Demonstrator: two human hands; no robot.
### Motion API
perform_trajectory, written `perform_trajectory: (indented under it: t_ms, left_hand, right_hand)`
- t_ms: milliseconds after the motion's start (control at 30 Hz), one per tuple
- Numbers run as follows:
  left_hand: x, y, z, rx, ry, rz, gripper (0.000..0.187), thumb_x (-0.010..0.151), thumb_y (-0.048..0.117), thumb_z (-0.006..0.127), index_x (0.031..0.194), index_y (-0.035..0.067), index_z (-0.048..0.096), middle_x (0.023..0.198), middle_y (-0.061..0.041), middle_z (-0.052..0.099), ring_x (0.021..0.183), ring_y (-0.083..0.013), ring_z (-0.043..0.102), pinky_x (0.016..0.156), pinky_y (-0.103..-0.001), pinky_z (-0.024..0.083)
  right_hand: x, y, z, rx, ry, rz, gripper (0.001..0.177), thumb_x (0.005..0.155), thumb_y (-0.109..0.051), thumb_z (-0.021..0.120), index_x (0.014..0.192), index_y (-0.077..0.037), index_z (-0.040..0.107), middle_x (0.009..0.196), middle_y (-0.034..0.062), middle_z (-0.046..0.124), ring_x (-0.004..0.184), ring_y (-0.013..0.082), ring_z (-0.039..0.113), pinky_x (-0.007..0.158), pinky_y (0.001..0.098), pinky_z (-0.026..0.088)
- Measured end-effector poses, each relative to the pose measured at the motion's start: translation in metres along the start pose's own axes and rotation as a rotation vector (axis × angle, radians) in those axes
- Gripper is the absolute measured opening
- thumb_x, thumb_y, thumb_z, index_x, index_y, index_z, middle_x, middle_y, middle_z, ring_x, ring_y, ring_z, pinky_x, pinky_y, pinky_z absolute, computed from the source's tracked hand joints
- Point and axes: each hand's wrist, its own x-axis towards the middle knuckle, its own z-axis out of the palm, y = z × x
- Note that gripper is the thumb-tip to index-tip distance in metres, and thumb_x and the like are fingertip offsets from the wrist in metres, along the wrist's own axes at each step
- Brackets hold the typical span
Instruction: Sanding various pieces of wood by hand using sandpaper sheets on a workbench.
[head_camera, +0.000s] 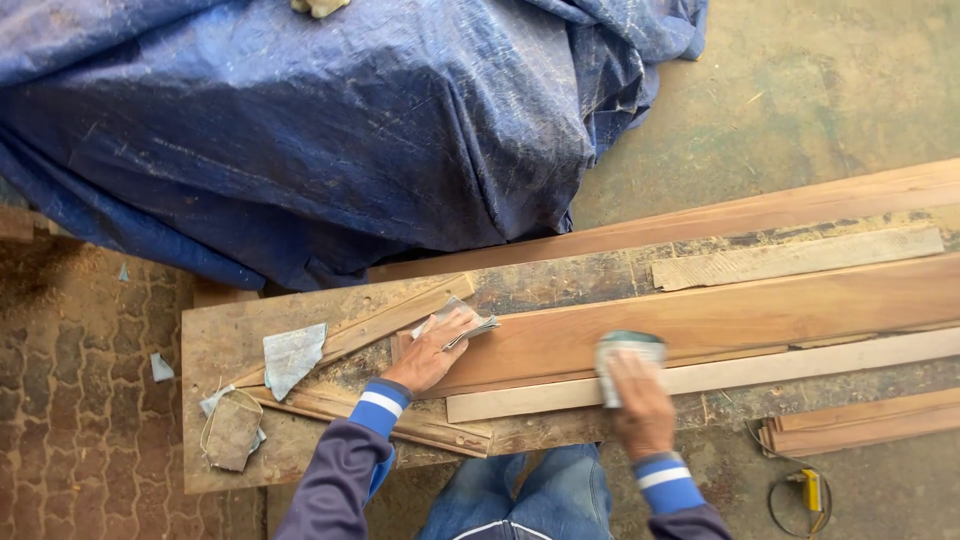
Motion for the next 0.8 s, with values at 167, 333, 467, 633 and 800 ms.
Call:
perform_trajectory:
  t_ms: [167,333,467,633,800]
  left_hand:
    - [0.000,-0.009,0.003,0.008,-0.014,0.008,0.050,0.104,0.034,0.047,0.150,0.016,0.051,0.163,-0.006,0.038,0.156,-0.0233,0.023,0.128,-0.050,0.006]
    - [0.003,-0.016,0.009,0.022,-0.005,0.017,0.049,0.104,0.035,0.048,0.150,0.017,0.052,0.163,-0.005,0.041,0.156,-0.0239,0.024,0.128,-0.051,0.006]
    - [-0.001,-0.004,0.001,0.052,-0.022,0.011,0.048,0.104,0.033,0.047,0.150,0.021,0.051,0.163,-0.005,0.041,0.156,-0.0245,0.025,0.128,-0.051,0.007]
    - [0.000,-0.013,0.004,0.010,-0.008,0.036,0.049,0.103,0.031,0.048,0.150,0.020,0.051,0.164,-0.006,0.039,0.156,-0.0250,0.024,0.127,-0.051,0.006]
    - [-0.001,-0.004,-0.002,0.013,-0.016,0.019,0.047,0.104,0.034,0.050,0.148,0.018,0.052,0.164,-0.003,0.042,0.158,-0.0232,0.025,0.129,-0.049,0.007]
  right_hand:
    - [-0.002,-0.032,0.040,-0.084,0.017,-0.019,0.063,0.077,0.010,0.058,0.139,0.000,0.058,0.140,0.0208,0.062,0.131,0.0356,0.058,0.112,0.0480,0.044]
    - [0.027,-0.149,0.079,0.104,-0.150,-0.274,0.060,0.076,0.005,0.059,0.136,0.002,0.056,0.147,0.0231,0.053,0.140,0.0394,0.047,0.116,0.0506,0.040]
    - [0.033,-0.125,0.049,0.132,-0.103,-0.334,0.060,0.079,0.002,0.061,0.138,-0.003,0.059,0.147,0.0165,0.057,0.140,0.0330,0.050,0.117,0.0506,0.039]
    - [0.008,-0.013,0.005,-0.043,0.064,-0.025,0.052,0.084,0.000,0.062,0.136,-0.007,0.062,0.141,0.0152,0.062,0.133,0.0321,0.058,0.112,0.0455,0.046]
    - [0.009,-0.067,0.042,-0.016,0.069,0.194,0.062,0.079,0.002,0.061,0.140,-0.001,0.056,0.141,0.0225,0.058,0.133,0.0395,0.054,0.111,0.0474,0.045]
